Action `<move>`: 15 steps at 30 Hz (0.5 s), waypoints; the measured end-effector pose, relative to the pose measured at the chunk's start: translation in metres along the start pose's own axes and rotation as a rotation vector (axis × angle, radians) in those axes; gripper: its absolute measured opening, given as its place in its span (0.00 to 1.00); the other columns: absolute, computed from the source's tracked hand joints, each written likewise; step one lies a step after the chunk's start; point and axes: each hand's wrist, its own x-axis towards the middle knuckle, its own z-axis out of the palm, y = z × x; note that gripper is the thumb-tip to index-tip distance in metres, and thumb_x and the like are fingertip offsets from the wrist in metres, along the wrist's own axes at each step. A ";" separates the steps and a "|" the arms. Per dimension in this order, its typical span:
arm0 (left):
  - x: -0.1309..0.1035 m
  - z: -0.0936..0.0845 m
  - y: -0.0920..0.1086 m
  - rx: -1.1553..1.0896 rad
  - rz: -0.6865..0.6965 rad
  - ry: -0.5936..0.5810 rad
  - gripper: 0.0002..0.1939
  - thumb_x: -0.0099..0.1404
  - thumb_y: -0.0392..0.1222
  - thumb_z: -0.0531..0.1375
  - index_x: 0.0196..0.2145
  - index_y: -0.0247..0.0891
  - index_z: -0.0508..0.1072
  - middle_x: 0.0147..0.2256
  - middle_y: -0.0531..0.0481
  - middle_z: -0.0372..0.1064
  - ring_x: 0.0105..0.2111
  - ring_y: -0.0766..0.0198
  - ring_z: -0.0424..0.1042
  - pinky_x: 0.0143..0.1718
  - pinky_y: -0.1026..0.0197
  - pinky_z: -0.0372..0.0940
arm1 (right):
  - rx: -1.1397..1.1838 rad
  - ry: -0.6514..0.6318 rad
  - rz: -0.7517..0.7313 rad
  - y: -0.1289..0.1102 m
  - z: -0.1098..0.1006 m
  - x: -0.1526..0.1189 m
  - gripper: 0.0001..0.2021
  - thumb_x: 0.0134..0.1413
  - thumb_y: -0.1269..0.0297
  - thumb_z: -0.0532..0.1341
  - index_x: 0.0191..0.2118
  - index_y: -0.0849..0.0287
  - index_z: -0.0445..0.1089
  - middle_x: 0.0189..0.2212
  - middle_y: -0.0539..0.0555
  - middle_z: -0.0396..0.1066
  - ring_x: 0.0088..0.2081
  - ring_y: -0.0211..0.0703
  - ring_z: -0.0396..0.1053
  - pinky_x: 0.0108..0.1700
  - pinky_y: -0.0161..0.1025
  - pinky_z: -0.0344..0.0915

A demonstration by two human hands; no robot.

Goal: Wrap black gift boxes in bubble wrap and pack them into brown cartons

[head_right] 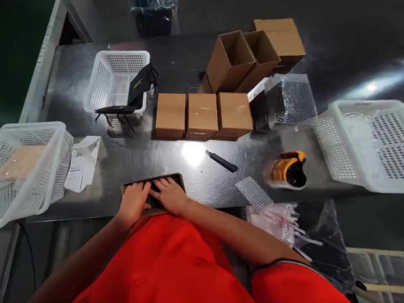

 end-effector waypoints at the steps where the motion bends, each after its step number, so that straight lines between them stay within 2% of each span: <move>1: -0.001 0.002 0.001 0.006 -0.006 0.016 0.29 0.55 0.39 0.68 0.52 0.36 0.65 0.46 0.40 0.70 0.48 0.49 0.69 0.47 0.51 0.65 | -0.031 0.028 0.007 -0.003 -0.002 -0.003 0.19 0.63 0.65 0.56 0.58 0.61 0.67 0.59 0.67 0.61 0.61 0.55 0.57 0.59 0.54 0.56; 2: -0.004 0.004 0.002 0.010 -0.007 0.034 0.29 0.55 0.39 0.68 0.53 0.35 0.64 0.46 0.40 0.70 0.48 0.49 0.69 0.47 0.51 0.64 | -0.056 0.033 0.029 -0.006 -0.004 -0.006 0.17 0.64 0.68 0.54 0.54 0.63 0.70 0.58 0.68 0.63 0.59 0.54 0.59 0.57 0.52 0.59; 4: -0.009 0.007 0.004 0.025 0.003 0.064 0.29 0.57 0.38 0.66 0.55 0.34 0.64 0.47 0.38 0.69 0.49 0.49 0.68 0.47 0.50 0.64 | -0.071 -0.044 0.116 -0.008 -0.010 -0.009 0.15 0.64 0.71 0.51 0.49 0.64 0.72 0.53 0.68 0.66 0.52 0.52 0.67 0.48 0.47 0.66; 7: -0.012 0.009 0.008 0.082 0.067 0.128 0.21 0.62 0.34 0.60 0.54 0.33 0.67 0.51 0.33 0.66 0.53 0.46 0.65 0.49 0.48 0.63 | -0.038 -0.266 0.246 -0.007 -0.019 -0.004 0.17 0.63 0.73 0.51 0.54 0.59 0.66 0.46 0.65 0.69 0.37 0.46 0.74 0.34 0.39 0.69; 10: -0.004 0.005 0.007 0.120 0.261 0.115 0.14 0.65 0.31 0.53 0.47 0.34 0.72 0.52 0.35 0.66 0.52 0.49 0.65 0.50 0.49 0.63 | -0.034 -0.396 0.249 -0.004 -0.023 0.007 0.19 0.64 0.73 0.50 0.58 0.58 0.62 0.47 0.66 0.69 0.35 0.45 0.76 0.32 0.37 0.69; 13: 0.009 0.003 0.000 0.074 0.412 0.003 0.15 0.63 0.34 0.56 0.48 0.39 0.71 0.50 0.42 0.67 0.48 0.55 0.67 0.46 0.55 0.66 | -0.044 -0.354 0.209 0.002 -0.023 0.009 0.17 0.63 0.74 0.50 0.55 0.64 0.66 0.47 0.67 0.70 0.38 0.48 0.75 0.35 0.40 0.70; 15: 0.014 0.004 -0.004 0.045 0.427 -0.005 0.24 0.61 0.34 0.59 0.55 0.45 0.66 0.56 0.45 0.63 0.49 0.56 0.66 0.46 0.56 0.66 | -0.015 -0.234 0.113 0.011 -0.020 -0.003 0.14 0.63 0.74 0.51 0.49 0.66 0.69 0.45 0.66 0.71 0.43 0.49 0.73 0.41 0.44 0.69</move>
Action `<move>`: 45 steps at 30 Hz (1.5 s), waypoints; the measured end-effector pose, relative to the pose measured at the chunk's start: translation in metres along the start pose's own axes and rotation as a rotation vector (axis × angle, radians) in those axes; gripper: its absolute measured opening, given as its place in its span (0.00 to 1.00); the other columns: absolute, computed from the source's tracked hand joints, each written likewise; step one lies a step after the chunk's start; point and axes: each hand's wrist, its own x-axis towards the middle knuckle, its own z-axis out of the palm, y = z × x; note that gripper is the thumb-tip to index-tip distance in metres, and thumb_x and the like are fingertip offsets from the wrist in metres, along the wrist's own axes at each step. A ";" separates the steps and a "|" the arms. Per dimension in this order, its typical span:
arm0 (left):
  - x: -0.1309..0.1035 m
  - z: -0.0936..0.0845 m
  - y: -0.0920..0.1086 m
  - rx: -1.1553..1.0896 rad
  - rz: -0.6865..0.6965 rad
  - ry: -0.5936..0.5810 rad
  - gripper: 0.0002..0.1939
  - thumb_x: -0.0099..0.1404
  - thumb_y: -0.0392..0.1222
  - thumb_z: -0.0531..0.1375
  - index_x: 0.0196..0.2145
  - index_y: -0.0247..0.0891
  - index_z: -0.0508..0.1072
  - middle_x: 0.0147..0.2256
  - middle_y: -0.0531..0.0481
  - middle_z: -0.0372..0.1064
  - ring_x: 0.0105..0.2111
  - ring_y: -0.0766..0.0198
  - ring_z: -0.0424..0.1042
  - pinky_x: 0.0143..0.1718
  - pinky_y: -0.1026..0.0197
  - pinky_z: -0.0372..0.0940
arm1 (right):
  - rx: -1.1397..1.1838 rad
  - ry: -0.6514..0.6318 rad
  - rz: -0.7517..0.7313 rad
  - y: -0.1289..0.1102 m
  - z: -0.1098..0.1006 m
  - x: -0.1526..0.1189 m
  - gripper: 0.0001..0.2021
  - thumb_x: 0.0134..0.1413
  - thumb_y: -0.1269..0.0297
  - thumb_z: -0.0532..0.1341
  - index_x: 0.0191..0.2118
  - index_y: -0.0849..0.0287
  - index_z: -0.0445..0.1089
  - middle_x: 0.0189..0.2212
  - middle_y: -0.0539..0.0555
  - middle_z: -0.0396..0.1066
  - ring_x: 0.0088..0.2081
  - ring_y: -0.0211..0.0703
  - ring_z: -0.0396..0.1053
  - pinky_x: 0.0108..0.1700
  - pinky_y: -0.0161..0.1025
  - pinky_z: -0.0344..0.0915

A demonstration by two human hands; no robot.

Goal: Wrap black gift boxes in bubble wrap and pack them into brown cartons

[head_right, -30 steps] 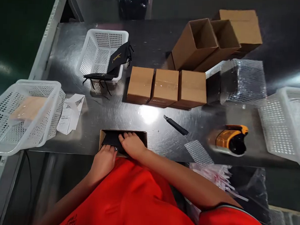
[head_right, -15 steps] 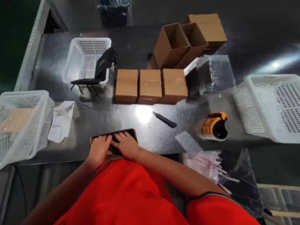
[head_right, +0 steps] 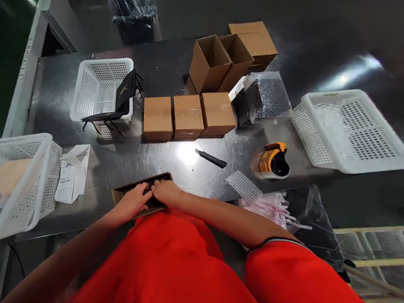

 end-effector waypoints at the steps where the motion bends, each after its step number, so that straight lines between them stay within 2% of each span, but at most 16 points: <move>1: 0.001 0.001 -0.001 -0.005 0.010 0.008 0.29 0.61 0.33 0.59 0.58 0.48 0.63 0.61 0.46 0.59 0.50 0.56 0.65 0.47 0.56 0.66 | 0.038 0.087 -0.048 0.007 0.004 -0.008 0.13 0.63 0.73 0.51 0.47 0.65 0.71 0.45 0.65 0.71 0.46 0.50 0.71 0.46 0.46 0.68; 4: 0.001 0.004 0.000 -0.008 0.062 -0.017 0.36 0.61 0.32 0.57 0.64 0.57 0.55 0.68 0.49 0.48 0.50 0.53 0.65 0.44 0.54 0.67 | 0.307 0.412 0.007 0.035 0.024 -0.031 0.15 0.65 0.64 0.52 0.52 0.61 0.68 0.54 0.65 0.66 0.58 0.51 0.61 0.59 0.53 0.58; 6: 0.002 0.004 0.002 -0.001 0.054 -0.047 0.38 0.61 0.32 0.56 0.65 0.59 0.53 0.69 0.52 0.45 0.49 0.51 0.66 0.40 0.53 0.68 | 0.598 0.515 0.123 0.053 0.042 -0.038 0.22 0.66 0.59 0.52 0.63 0.59 0.58 0.62 0.65 0.58 0.63 0.49 0.55 0.61 0.52 0.54; 9: 0.005 0.001 0.006 0.025 0.017 -0.074 0.39 0.61 0.31 0.56 0.65 0.59 0.54 0.69 0.53 0.42 0.48 0.50 0.67 0.36 0.53 0.69 | 1.000 0.377 0.078 0.068 0.065 -0.031 0.29 0.66 0.57 0.49 0.69 0.57 0.42 0.67 0.64 0.51 0.66 0.43 0.51 0.61 0.46 0.55; 12: 0.009 -0.002 0.009 0.046 -0.015 -0.096 0.39 0.60 0.29 0.55 0.64 0.59 0.55 0.69 0.52 0.42 0.47 0.49 0.69 0.34 0.54 0.70 | 1.166 0.290 0.066 0.067 0.075 -0.014 0.29 0.64 0.57 0.53 0.67 0.57 0.46 0.67 0.62 0.49 0.66 0.44 0.50 0.62 0.44 0.54; 17: 0.011 -0.002 0.009 0.071 -0.031 -0.144 0.35 0.61 0.29 0.53 0.63 0.56 0.58 0.68 0.48 0.49 0.46 0.49 0.70 0.35 0.53 0.70 | 1.217 0.372 0.177 0.048 0.081 0.011 0.32 0.55 0.59 0.63 0.61 0.57 0.49 0.60 0.61 0.58 0.58 0.46 0.60 0.56 0.43 0.60; 21: 0.003 0.004 -0.002 0.004 -0.033 -0.101 0.35 0.59 0.29 0.58 0.62 0.51 0.60 0.66 0.45 0.52 0.50 0.52 0.69 0.44 0.53 0.70 | 1.135 0.459 0.262 0.036 0.089 0.021 0.35 0.50 0.58 0.68 0.59 0.58 0.51 0.54 0.60 0.60 0.53 0.48 0.62 0.54 0.44 0.60; 26: -0.028 0.012 -0.017 -0.058 -0.068 0.062 0.21 0.61 0.30 0.57 0.52 0.42 0.72 0.58 0.41 0.66 0.51 0.56 0.69 0.51 0.54 0.67 | 1.022 0.533 0.336 0.028 0.091 0.020 0.31 0.52 0.58 0.64 0.58 0.59 0.52 0.53 0.60 0.60 0.52 0.49 0.62 0.53 0.45 0.61; 29: -0.054 0.022 -0.029 -0.116 -0.180 0.356 0.17 0.64 0.32 0.55 0.49 0.42 0.74 0.54 0.40 0.69 0.53 0.52 0.69 0.54 0.47 0.64 | 0.988 0.558 0.359 0.027 0.094 0.020 0.31 0.52 0.56 0.64 0.58 0.58 0.52 0.53 0.59 0.61 0.52 0.49 0.63 0.52 0.46 0.63; 31: -0.067 0.033 -0.038 -0.256 -0.391 0.608 0.23 0.63 0.38 0.58 0.57 0.42 0.67 0.58 0.38 0.64 0.58 0.48 0.63 0.58 0.41 0.59 | 0.918 0.631 0.386 0.029 0.098 0.017 0.35 0.50 0.52 0.66 0.60 0.57 0.52 0.55 0.61 0.60 0.54 0.53 0.62 0.53 0.50 0.63; 33: -0.072 0.047 -0.046 -0.537 -0.565 0.700 0.36 0.60 0.42 0.61 0.65 0.41 0.55 0.62 0.38 0.57 0.62 0.48 0.59 0.61 0.42 0.57 | 0.749 0.753 0.376 0.031 0.102 0.013 0.36 0.48 0.50 0.67 0.60 0.56 0.55 0.57 0.63 0.59 0.57 0.58 0.59 0.57 0.56 0.59; 35: -0.069 0.061 -0.050 -0.845 -0.640 0.609 0.42 0.57 0.43 0.60 0.67 0.40 0.49 0.64 0.39 0.54 0.64 0.50 0.56 0.63 0.46 0.55 | 0.531 0.803 0.213 0.035 0.101 0.008 0.26 0.53 0.53 0.64 0.57 0.52 0.62 0.55 0.61 0.63 0.57 0.57 0.61 0.60 0.59 0.54; 37: -0.061 0.070 -0.049 -1.058 -0.697 0.486 0.42 0.56 0.39 0.58 0.67 0.37 0.50 0.63 0.39 0.56 0.63 0.51 0.57 0.63 0.48 0.54 | 0.343 0.708 -0.140 0.039 0.093 0.007 0.16 0.61 0.61 0.58 0.54 0.44 0.67 0.50 0.54 0.69 0.53 0.49 0.66 0.59 0.54 0.56; 39: -0.051 0.072 -0.045 -1.162 -0.765 0.419 0.43 0.54 0.36 0.57 0.67 0.34 0.49 0.61 0.39 0.61 0.61 0.51 0.61 0.63 0.49 0.56 | 0.220 0.554 -0.549 0.041 0.078 0.014 0.19 0.63 0.67 0.53 0.56 0.40 0.66 0.50 0.49 0.71 0.52 0.42 0.68 0.58 0.46 0.59; 42: -0.041 0.066 -0.037 -1.196 -0.858 0.400 0.45 0.52 0.32 0.57 0.67 0.33 0.48 0.56 0.40 0.68 0.56 0.49 0.67 0.60 0.48 0.59 | 0.132 0.406 -0.900 0.038 0.054 0.039 0.23 0.62 0.70 0.52 0.61 0.50 0.63 0.60 0.54 0.64 0.61 0.44 0.60 0.62 0.45 0.56; 45: -0.036 0.061 -0.031 -1.212 -0.914 0.387 0.45 0.54 0.33 0.57 0.68 0.32 0.44 0.55 0.39 0.68 0.57 0.49 0.66 0.62 0.47 0.56 | 0.076 0.269 -0.969 0.028 0.041 0.064 0.27 0.56 0.69 0.56 0.62 0.66 0.61 0.65 0.64 0.56 0.68 0.54 0.48 0.65 0.50 0.52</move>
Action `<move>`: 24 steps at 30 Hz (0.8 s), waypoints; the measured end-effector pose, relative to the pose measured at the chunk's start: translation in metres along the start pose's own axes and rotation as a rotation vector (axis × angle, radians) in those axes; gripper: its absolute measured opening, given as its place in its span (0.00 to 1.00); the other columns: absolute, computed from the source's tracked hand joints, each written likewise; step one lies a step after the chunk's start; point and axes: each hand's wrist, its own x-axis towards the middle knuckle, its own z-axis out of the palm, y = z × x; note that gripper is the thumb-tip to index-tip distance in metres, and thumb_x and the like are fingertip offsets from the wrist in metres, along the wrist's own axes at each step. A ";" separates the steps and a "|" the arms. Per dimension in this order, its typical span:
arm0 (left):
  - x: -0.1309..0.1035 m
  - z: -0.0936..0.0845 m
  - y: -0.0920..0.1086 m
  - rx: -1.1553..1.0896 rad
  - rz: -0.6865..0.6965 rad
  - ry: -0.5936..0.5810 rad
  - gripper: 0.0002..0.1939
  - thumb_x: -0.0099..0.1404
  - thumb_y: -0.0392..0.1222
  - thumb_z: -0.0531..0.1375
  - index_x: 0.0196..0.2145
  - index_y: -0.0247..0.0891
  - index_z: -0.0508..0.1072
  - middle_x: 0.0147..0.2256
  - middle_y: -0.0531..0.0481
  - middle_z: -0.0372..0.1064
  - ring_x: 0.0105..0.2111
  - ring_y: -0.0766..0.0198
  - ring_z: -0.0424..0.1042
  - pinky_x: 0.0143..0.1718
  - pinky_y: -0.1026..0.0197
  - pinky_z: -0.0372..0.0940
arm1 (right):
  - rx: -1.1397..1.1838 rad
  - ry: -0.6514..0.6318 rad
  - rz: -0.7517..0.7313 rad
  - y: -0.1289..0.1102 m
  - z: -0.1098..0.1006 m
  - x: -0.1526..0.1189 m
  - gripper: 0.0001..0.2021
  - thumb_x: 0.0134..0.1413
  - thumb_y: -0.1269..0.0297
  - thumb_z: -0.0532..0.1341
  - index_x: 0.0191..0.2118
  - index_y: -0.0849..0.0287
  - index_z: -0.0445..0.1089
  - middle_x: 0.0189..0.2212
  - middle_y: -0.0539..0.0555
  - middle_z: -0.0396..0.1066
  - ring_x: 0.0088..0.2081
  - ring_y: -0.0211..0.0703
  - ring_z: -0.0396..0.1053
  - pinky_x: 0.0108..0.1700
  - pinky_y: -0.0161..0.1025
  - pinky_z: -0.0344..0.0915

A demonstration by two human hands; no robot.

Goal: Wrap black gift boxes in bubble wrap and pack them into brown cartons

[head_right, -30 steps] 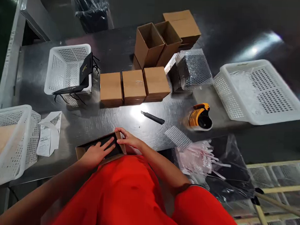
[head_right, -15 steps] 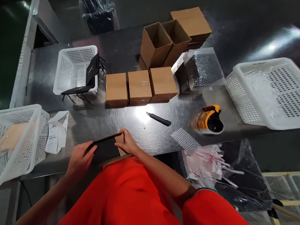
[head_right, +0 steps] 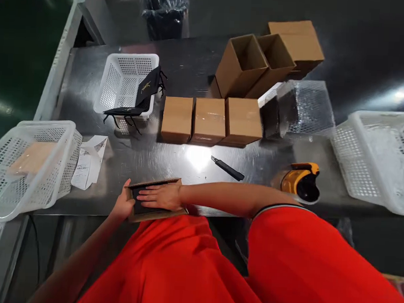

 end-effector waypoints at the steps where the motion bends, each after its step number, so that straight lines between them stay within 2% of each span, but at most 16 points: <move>1: -0.001 0.001 0.000 -0.021 -0.015 -0.009 0.46 0.54 0.34 0.57 0.68 0.32 0.42 0.56 0.38 0.67 0.58 0.49 0.65 0.63 0.46 0.55 | 0.015 -0.038 0.004 0.003 0.001 0.006 0.28 0.54 0.68 0.58 0.62 0.69 0.61 0.65 0.65 0.54 0.68 0.56 0.46 0.66 0.52 0.51; 4: -0.003 -0.002 -0.007 -0.224 -0.003 -0.097 0.49 0.54 0.39 0.59 0.68 0.36 0.40 0.64 0.39 0.56 0.64 0.51 0.57 0.66 0.47 0.49 | 0.055 -0.055 0.039 0.003 0.007 0.013 0.30 0.57 0.63 0.58 0.63 0.69 0.59 0.66 0.64 0.54 0.69 0.56 0.41 0.68 0.53 0.45; 6: -0.005 -0.008 -0.016 -0.465 0.028 -0.264 0.49 0.55 0.46 0.59 0.69 0.43 0.39 0.68 0.43 0.47 0.66 0.52 0.52 0.65 0.47 0.50 | 0.057 -0.036 0.035 0.001 0.009 0.013 0.29 0.61 0.60 0.56 0.64 0.70 0.57 0.66 0.64 0.54 0.69 0.55 0.42 0.69 0.53 0.42; 8: -0.004 -0.013 -0.023 -0.666 0.054 -0.435 0.49 0.57 0.54 0.59 0.69 0.49 0.37 0.69 0.46 0.43 0.66 0.52 0.50 0.64 0.45 0.53 | 0.052 -0.046 0.017 0.000 0.010 0.013 0.29 0.62 0.60 0.56 0.64 0.70 0.57 0.65 0.65 0.54 0.69 0.56 0.44 0.69 0.53 0.44; 10: -0.001 -0.014 -0.028 -0.741 0.098 -0.500 0.50 0.57 0.59 0.60 0.69 0.53 0.36 0.69 0.47 0.42 0.67 0.52 0.50 0.64 0.46 0.54 | 0.036 -0.066 0.018 0.001 0.008 0.014 0.28 0.62 0.61 0.57 0.64 0.69 0.59 0.64 0.65 0.56 0.68 0.55 0.47 0.69 0.53 0.46; 14: 0.008 -0.001 -0.028 -0.611 0.169 -0.384 0.56 0.54 0.57 0.66 0.68 0.53 0.36 0.69 0.46 0.40 0.67 0.51 0.48 0.65 0.49 0.52 | -0.049 -0.065 0.016 0.004 0.005 0.015 0.25 0.62 0.60 0.56 0.60 0.70 0.63 0.61 0.66 0.62 0.65 0.57 0.53 0.68 0.53 0.47; 16: 0.010 0.009 -0.027 -0.538 0.188 -0.292 0.56 0.53 0.58 0.67 0.68 0.50 0.37 0.69 0.43 0.39 0.67 0.50 0.48 0.65 0.50 0.50 | -0.101 -0.040 -0.006 0.005 0.006 0.012 0.20 0.63 0.62 0.55 0.56 0.67 0.68 0.56 0.64 0.68 0.61 0.54 0.60 0.66 0.51 0.51; 20: 0.008 0.022 -0.026 -0.396 0.254 -0.086 0.55 0.55 0.60 0.65 0.68 0.44 0.38 0.69 0.38 0.40 0.67 0.48 0.49 0.66 0.48 0.50 | -0.224 0.063 -0.027 0.003 0.010 0.004 0.13 0.63 0.68 0.52 0.45 0.58 0.73 0.42 0.58 0.76 0.45 0.43 0.71 0.55 0.45 0.63; 22: 0.007 0.024 -0.026 -0.230 0.302 0.033 0.56 0.57 0.61 0.62 0.69 0.42 0.33 0.69 0.35 0.36 0.68 0.46 0.42 0.66 0.44 0.48 | -0.284 0.131 -0.024 0.002 0.010 0.003 0.13 0.64 0.68 0.51 0.43 0.56 0.73 0.42 0.57 0.75 0.41 0.42 0.71 0.51 0.45 0.65; 24: 0.007 0.025 -0.029 0.029 0.369 0.177 0.59 0.57 0.61 0.62 0.68 0.38 0.27 0.69 0.30 0.27 0.69 0.43 0.32 0.66 0.37 0.41 | -0.328 0.208 -0.072 0.003 0.009 0.004 0.13 0.65 0.67 0.51 0.45 0.56 0.73 0.48 0.58 0.73 0.44 0.42 0.70 0.52 0.45 0.63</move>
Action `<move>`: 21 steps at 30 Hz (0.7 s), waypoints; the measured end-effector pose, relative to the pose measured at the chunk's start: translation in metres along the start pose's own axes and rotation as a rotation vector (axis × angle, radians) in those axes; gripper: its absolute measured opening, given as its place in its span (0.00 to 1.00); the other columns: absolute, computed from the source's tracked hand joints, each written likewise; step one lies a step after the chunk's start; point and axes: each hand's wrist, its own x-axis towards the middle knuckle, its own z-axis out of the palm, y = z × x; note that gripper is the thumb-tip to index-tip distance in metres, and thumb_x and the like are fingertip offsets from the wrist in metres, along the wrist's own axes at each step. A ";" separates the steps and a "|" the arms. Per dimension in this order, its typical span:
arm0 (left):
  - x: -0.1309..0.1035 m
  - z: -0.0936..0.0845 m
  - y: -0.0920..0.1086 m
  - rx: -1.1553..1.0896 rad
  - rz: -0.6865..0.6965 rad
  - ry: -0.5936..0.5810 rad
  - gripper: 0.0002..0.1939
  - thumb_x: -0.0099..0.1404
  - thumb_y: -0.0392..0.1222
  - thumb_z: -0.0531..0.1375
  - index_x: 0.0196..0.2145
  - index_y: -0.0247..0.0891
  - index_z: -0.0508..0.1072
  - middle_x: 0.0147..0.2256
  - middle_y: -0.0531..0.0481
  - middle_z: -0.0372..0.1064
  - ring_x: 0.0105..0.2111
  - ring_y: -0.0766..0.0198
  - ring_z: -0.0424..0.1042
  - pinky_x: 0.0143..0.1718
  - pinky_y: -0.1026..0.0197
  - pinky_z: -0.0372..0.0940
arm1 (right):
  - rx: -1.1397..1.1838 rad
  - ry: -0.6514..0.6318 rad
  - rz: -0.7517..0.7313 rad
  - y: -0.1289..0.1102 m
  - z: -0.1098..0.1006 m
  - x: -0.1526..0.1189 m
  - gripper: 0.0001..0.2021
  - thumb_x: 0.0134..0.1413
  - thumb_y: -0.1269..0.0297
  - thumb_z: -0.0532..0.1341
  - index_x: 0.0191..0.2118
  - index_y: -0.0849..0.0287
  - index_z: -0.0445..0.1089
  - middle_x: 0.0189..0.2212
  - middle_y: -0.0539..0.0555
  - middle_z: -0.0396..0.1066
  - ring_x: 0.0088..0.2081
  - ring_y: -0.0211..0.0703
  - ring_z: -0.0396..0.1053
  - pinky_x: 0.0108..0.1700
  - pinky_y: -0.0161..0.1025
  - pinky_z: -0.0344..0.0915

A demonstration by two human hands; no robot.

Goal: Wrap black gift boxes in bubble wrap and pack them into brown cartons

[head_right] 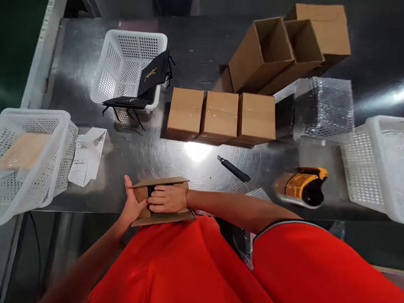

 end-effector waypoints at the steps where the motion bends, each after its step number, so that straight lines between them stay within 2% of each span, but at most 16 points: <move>1: -0.001 0.000 -0.003 0.148 0.060 0.053 0.61 0.56 0.61 0.63 0.68 0.36 0.26 0.69 0.27 0.23 0.69 0.40 0.27 0.65 0.33 0.36 | -0.015 0.041 -0.028 0.000 0.000 0.001 0.13 0.65 0.66 0.51 0.46 0.56 0.72 0.50 0.59 0.72 0.48 0.42 0.69 0.55 0.46 0.62; 4: -0.007 -0.002 -0.022 0.454 0.305 0.236 0.62 0.54 0.60 0.66 0.68 0.34 0.29 0.68 0.24 0.22 0.68 0.35 0.21 0.61 0.24 0.28 | -0.049 0.121 -0.037 0.001 0.001 -0.001 0.13 0.64 0.65 0.53 0.48 0.56 0.71 0.50 0.57 0.72 0.52 0.42 0.67 0.58 0.46 0.59; 6: -0.008 -0.004 -0.037 0.482 0.481 0.296 0.53 0.56 0.56 0.66 0.68 0.41 0.38 0.69 0.29 0.31 0.69 0.37 0.26 0.61 0.23 0.28 | -0.027 0.110 0.046 -0.001 0.003 -0.007 0.12 0.63 0.64 0.54 0.48 0.53 0.71 0.47 0.54 0.73 0.49 0.42 0.68 0.55 0.46 0.61; 7: -0.006 -0.005 -0.042 0.458 0.570 0.250 0.46 0.59 0.52 0.64 0.67 0.46 0.45 0.68 0.33 0.40 0.69 0.40 0.33 0.62 0.24 0.32 | 0.013 0.082 0.117 -0.003 0.004 -0.011 0.11 0.63 0.62 0.54 0.48 0.50 0.70 0.47 0.53 0.73 0.48 0.42 0.68 0.54 0.46 0.61; 8: -0.003 -0.006 -0.045 0.422 0.664 0.125 0.37 0.62 0.49 0.62 0.65 0.50 0.51 0.66 0.37 0.50 0.68 0.43 0.42 0.63 0.26 0.37 | 0.071 0.043 0.208 -0.006 0.006 -0.016 0.11 0.62 0.62 0.55 0.47 0.47 0.70 0.47 0.51 0.73 0.48 0.42 0.68 0.53 0.47 0.61; 10: 0.008 -0.008 -0.041 0.334 0.847 -0.285 0.24 0.66 0.43 0.56 0.60 0.53 0.62 0.58 0.43 0.64 0.63 0.50 0.58 0.63 0.35 0.50 | 0.200 -0.021 0.443 -0.012 0.012 -0.025 0.10 0.60 0.62 0.55 0.44 0.44 0.71 0.47 0.50 0.73 0.49 0.43 0.67 0.54 0.49 0.59; 11: 0.015 -0.009 -0.034 0.289 0.915 -0.491 0.22 0.68 0.41 0.53 0.58 0.52 0.65 0.55 0.44 0.68 0.60 0.52 0.62 0.62 0.39 0.55 | 0.255 -0.025 0.565 -0.016 0.015 -0.030 0.10 0.59 0.62 0.56 0.43 0.44 0.71 0.47 0.50 0.73 0.50 0.45 0.67 0.56 0.51 0.58; 12: 0.022 -0.009 -0.026 0.246 0.950 -0.647 0.22 0.68 0.39 0.51 0.58 0.51 0.66 0.54 0.44 0.69 0.59 0.53 0.64 0.61 0.42 0.58 | 0.299 -0.004 0.679 -0.020 0.019 -0.034 0.09 0.57 0.62 0.56 0.41 0.44 0.71 0.47 0.51 0.72 0.51 0.47 0.66 0.57 0.54 0.56; 13: 0.029 -0.008 -0.016 0.208 0.950 -0.735 0.22 0.69 0.38 0.50 0.58 0.50 0.67 0.55 0.43 0.68 0.59 0.53 0.64 0.60 0.44 0.60 | 0.324 0.044 0.786 -0.023 0.023 -0.038 0.09 0.56 0.62 0.56 0.40 0.45 0.71 0.47 0.52 0.72 0.52 0.49 0.65 0.58 0.57 0.54; 16: 0.042 -0.002 0.015 0.151 0.916 -0.768 0.24 0.68 0.39 0.51 0.60 0.48 0.65 0.58 0.43 0.65 0.61 0.50 0.61 0.62 0.43 0.56 | 0.278 0.293 1.106 -0.032 0.030 -0.042 0.08 0.53 0.61 0.57 0.40 0.49 0.70 0.50 0.56 0.67 0.54 0.57 0.61 0.60 0.65 0.46; 17: 0.044 0.001 0.024 0.146 0.965 -0.792 0.24 0.67 0.39 0.53 0.61 0.47 0.64 0.59 0.43 0.65 0.61 0.50 0.61 0.63 0.42 0.55 | 0.215 0.403 1.220 -0.033 0.031 -0.041 0.09 0.53 0.60 0.57 0.41 0.50 0.69 0.52 0.58 0.65 0.55 0.59 0.59 0.60 0.67 0.44; 19: 0.048 0.008 0.039 0.166 1.151 -0.874 0.27 0.66 0.39 0.54 0.62 0.44 0.62 0.58 0.42 0.66 0.61 0.51 0.61 0.65 0.42 0.52 | 0.066 0.624 1.419 -0.031 0.028 -0.036 0.13 0.53 0.60 0.54 0.45 0.52 0.66 0.54 0.61 0.61 0.57 0.61 0.56 0.60 0.67 0.44; 21: 0.052 0.014 0.052 0.221 1.337 -0.964 0.28 0.66 0.37 0.52 0.64 0.38 0.58 0.59 0.39 0.64 0.63 0.52 0.59 0.66 0.44 0.50 | -0.025 0.799 1.525 -0.025 0.020 -0.029 0.16 0.56 0.59 0.50 0.49 0.55 0.62 0.56 0.63 0.58 0.59 0.59 0.55 0.60 0.63 0.49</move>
